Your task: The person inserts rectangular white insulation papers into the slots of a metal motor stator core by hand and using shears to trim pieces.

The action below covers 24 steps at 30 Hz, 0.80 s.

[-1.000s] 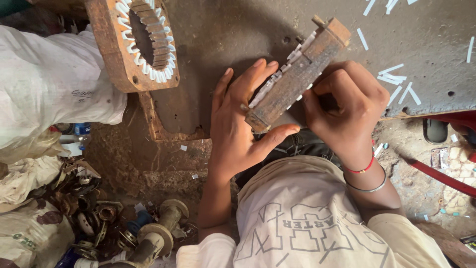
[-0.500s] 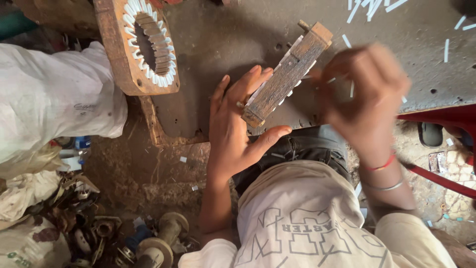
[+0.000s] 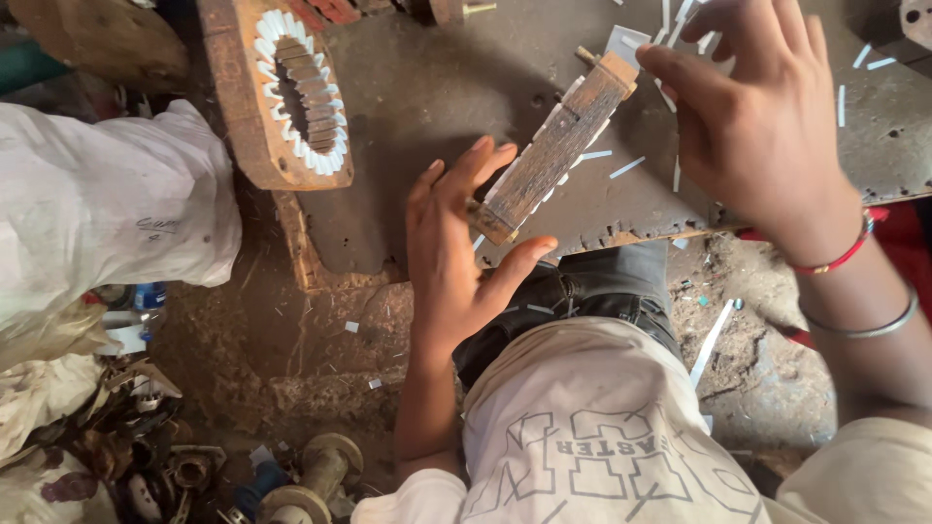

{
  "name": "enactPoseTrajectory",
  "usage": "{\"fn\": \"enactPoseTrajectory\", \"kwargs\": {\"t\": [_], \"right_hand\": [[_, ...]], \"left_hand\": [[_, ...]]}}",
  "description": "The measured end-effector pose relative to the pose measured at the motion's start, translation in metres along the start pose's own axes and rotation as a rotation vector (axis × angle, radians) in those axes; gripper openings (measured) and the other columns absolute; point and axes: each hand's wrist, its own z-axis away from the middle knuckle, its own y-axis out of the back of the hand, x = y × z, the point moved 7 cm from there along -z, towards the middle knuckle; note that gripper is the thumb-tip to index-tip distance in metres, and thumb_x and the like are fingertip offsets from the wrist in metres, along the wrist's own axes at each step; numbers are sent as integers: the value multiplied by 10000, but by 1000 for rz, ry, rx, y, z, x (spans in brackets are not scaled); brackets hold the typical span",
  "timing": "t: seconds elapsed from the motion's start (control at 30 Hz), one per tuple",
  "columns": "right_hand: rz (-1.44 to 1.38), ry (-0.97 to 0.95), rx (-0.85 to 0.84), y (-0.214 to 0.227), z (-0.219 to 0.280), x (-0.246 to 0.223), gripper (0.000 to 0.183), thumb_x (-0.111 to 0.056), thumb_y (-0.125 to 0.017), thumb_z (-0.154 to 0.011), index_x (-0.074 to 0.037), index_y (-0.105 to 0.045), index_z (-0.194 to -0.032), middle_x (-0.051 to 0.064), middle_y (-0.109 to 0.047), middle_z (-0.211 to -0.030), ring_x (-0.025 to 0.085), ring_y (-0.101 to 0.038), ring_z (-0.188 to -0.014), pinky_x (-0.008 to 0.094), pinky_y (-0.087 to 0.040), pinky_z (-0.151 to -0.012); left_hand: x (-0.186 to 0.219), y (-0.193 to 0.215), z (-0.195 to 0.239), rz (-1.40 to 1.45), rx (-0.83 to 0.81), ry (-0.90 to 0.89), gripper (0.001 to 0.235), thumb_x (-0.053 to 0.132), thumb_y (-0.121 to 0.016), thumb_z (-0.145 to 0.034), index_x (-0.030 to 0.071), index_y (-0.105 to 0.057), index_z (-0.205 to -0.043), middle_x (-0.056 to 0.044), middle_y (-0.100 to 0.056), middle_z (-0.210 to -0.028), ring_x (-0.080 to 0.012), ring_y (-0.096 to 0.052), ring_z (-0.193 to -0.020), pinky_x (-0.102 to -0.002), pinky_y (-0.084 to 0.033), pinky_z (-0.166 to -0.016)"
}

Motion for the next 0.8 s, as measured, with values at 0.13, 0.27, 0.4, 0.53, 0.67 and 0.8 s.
{"fn": "enactPoseTrajectory", "kwargs": {"t": [0.13,0.27,0.4,0.53,0.67,0.8], "right_hand": [[6,15,1,5,-11,-17,386,-299,-728,-1043,-42,-751,-1330,240,-530,-1292,398,-510,-1167,498,-391,-960],[123,111,-35,6,-5,-43,632,-627,-722,-806,-58,-782,-1074,248,-545,-1384,406,-506,-1273,533,-382,-1065],[-169,140,-1,0,38,-68,438,-421,-806,-822,-83,-805,-1102,186,-603,-1326,346,-562,-1209,532,-399,-1005],[-310,112,212,-5,67,-79,202,-49,-872,-819,-30,-782,-999,97,-686,-1016,284,-641,-912,418,-475,-776],[-961,-371,286,-13,87,-75,214,-9,-829,-831,-1,-740,-1025,101,-672,-949,164,-677,-809,271,-522,-657],[-1024,-504,216,-14,83,-81,176,64,-778,-867,25,-724,-1030,149,-726,-1011,157,-694,-784,254,-535,-649]], "left_hand": [[1,5,12,40,171,-106,659,388,-718,-1003,25,-437,-1475,-112,-618,-1448,-283,-599,-1323,-483,-343,-1231],[-7,15,47,239,538,-201,343,127,-653,-1039,-15,-530,-1327,-170,-684,-1179,-276,-658,-1099,-450,-512,-1046],[-2,12,91,217,715,-75,156,11,-613,-1005,-20,-600,-1157,-128,-717,-982,-198,-675,-898,-323,-574,-780],[16,-12,77,273,431,3,129,-29,-672,-952,-36,-668,-1082,-154,-740,-959,-183,-727,-843,-271,-591,-723],[32,-31,49,512,151,83,251,-61,-716,-940,-49,-643,-1179,-190,-701,-1117,-249,-731,-951,-328,-608,-863],[35,-30,36,526,127,88,233,-103,-699,-960,7,-680,-1164,-125,-739,-1092,-233,-761,-992,-288,-627,-831]]}}
